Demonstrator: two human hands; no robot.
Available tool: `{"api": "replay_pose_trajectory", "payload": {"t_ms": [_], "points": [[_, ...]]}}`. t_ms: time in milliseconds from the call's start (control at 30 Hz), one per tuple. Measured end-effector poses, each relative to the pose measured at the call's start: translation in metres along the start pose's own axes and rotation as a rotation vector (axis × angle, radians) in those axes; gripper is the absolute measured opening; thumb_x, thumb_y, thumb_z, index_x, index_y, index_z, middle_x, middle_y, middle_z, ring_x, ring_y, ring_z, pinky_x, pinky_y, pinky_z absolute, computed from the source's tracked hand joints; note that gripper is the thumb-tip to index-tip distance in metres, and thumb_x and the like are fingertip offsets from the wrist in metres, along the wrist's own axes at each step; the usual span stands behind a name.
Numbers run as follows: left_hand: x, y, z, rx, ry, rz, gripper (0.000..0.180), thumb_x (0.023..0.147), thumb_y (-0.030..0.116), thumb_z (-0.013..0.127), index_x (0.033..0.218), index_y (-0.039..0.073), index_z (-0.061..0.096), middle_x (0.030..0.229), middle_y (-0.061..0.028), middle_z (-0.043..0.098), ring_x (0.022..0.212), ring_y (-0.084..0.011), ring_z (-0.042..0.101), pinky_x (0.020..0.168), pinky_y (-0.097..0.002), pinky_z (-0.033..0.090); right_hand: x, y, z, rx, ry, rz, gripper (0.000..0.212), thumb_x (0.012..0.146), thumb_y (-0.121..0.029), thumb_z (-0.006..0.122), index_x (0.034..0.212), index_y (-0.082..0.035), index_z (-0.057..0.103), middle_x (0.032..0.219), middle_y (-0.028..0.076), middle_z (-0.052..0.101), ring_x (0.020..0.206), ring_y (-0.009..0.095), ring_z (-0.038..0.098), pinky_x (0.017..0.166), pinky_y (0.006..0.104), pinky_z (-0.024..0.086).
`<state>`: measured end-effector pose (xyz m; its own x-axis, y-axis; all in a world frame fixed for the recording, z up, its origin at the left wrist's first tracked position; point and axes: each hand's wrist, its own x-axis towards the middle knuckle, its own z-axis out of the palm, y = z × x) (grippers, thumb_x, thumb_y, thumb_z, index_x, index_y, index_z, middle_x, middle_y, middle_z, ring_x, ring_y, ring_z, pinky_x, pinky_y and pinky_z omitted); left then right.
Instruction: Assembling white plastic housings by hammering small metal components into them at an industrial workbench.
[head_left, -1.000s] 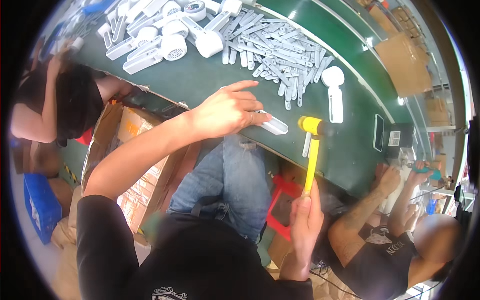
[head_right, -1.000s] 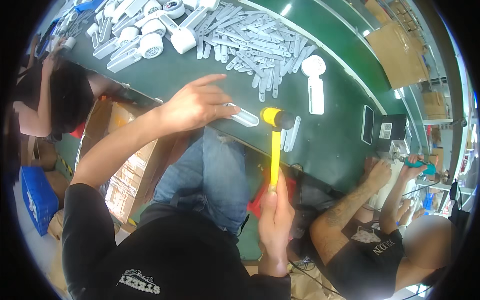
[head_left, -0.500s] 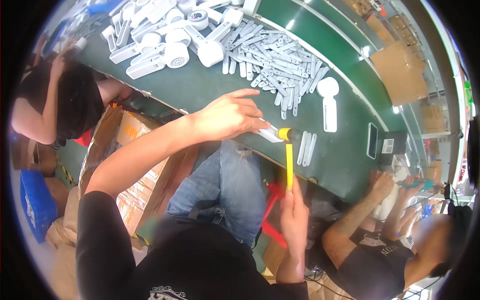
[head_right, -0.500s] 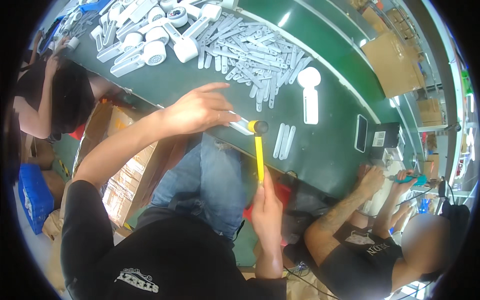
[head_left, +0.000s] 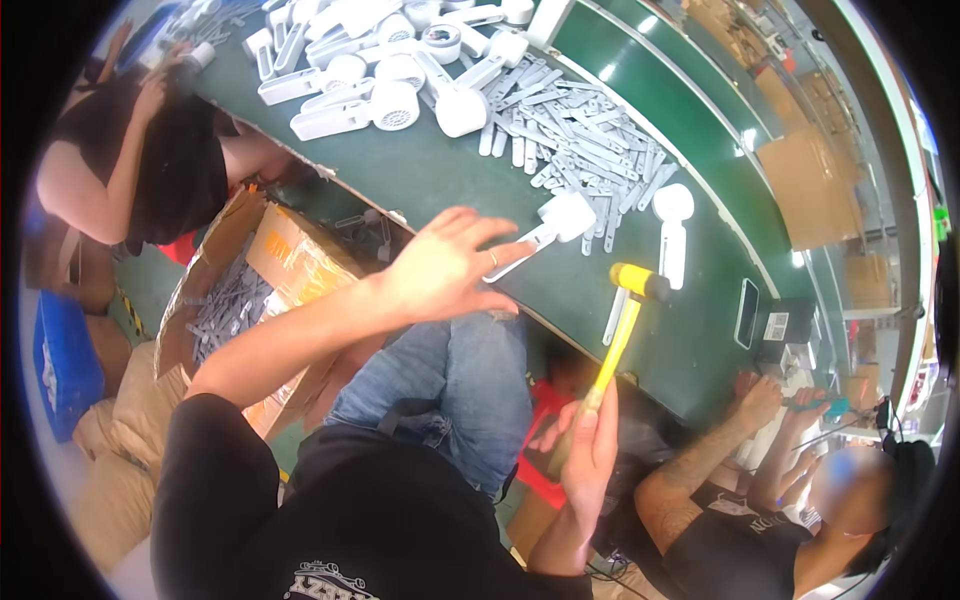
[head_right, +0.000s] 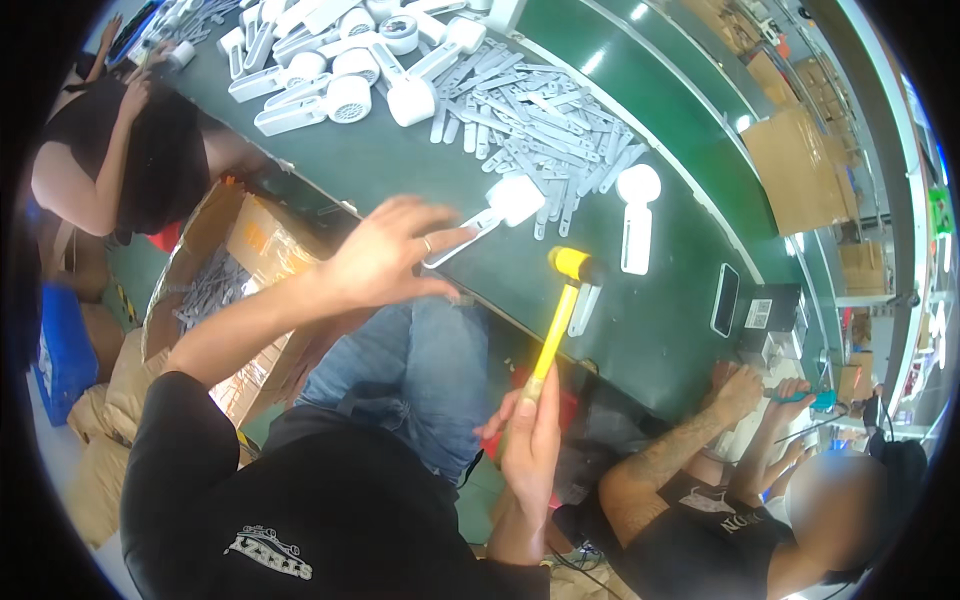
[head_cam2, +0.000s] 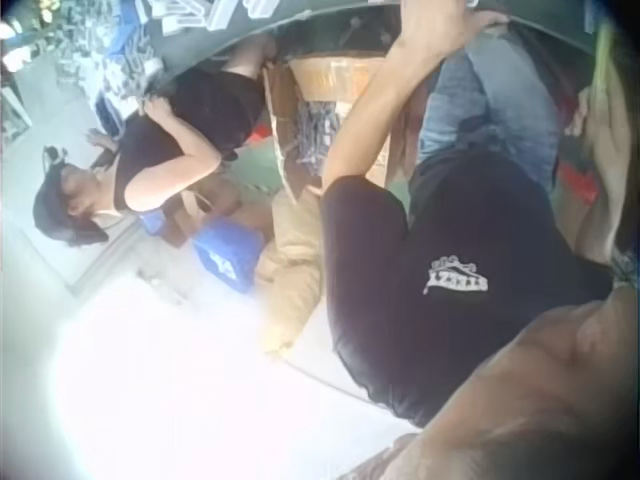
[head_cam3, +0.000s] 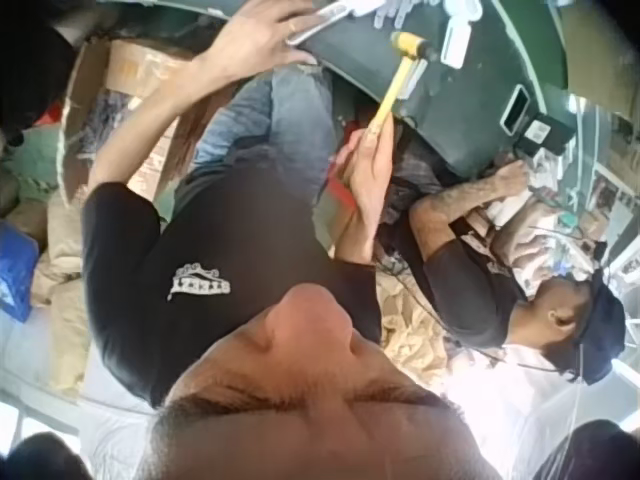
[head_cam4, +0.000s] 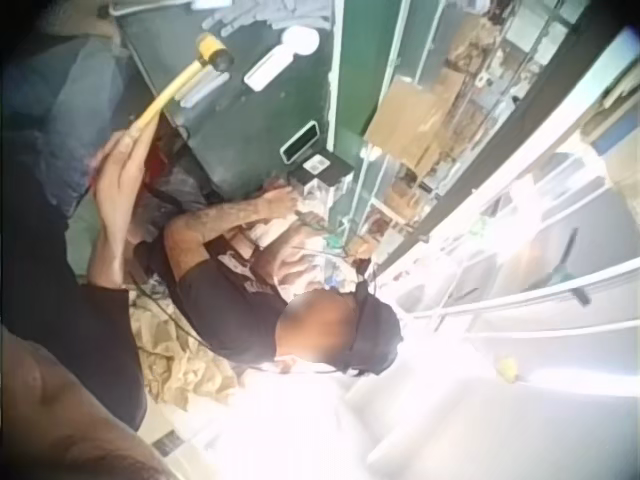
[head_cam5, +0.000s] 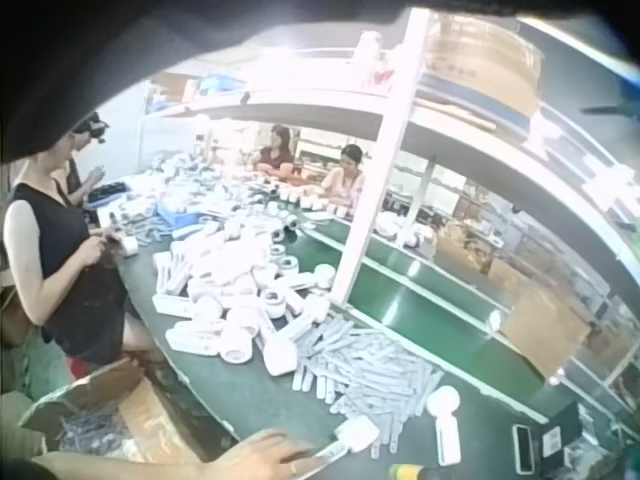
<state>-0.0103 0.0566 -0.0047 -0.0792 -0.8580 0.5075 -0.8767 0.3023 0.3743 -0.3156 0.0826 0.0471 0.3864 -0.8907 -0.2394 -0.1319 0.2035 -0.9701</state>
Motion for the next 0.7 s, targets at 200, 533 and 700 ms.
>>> {"api": "replay_pose_trajectory", "payload": {"t_ms": [200,533,700], "points": [[-0.004,-0.041,0.004,-0.199,0.132,0.008,0.035,0.092,0.014,0.081,0.126,0.010,0.078,0.114,-0.0123,0.078,0.102,-0.0328,0.074,0.093,-0.0410,0.061,0.013,-0.034,0.019,-0.255,0.015,-0.033,0.054,0.118,-0.024,0.043,0.168,-0.004,0.035,0.081,0.000,0.054,0.058,0.005,0.046,0.054,0.0218,0.040],[-0.005,-0.034,0.005,-0.174,0.111,0.014,0.032,0.094,0.013,0.079,0.126,0.009,0.078,0.110,-0.0092,0.080,0.104,-0.0273,0.076,0.109,-0.0468,0.057,0.053,-0.011,0.035,-0.607,-0.039,-0.064,0.053,0.112,-0.011,0.049,0.163,0.001,0.040,0.076,0.010,0.054,0.065,0.014,0.053,0.061,0.0344,0.046],[-0.004,-0.036,0.003,-0.192,0.127,0.003,0.031,0.094,0.013,0.079,0.124,0.009,0.078,0.109,-0.0094,0.080,0.102,-0.0275,0.077,0.109,-0.0467,0.057,0.048,-0.015,0.042,-0.671,0.017,-0.166,0.050,0.112,-0.009,0.048,0.161,-0.002,0.044,0.080,0.013,0.059,0.066,0.019,0.057,0.064,0.0348,0.049]]}}
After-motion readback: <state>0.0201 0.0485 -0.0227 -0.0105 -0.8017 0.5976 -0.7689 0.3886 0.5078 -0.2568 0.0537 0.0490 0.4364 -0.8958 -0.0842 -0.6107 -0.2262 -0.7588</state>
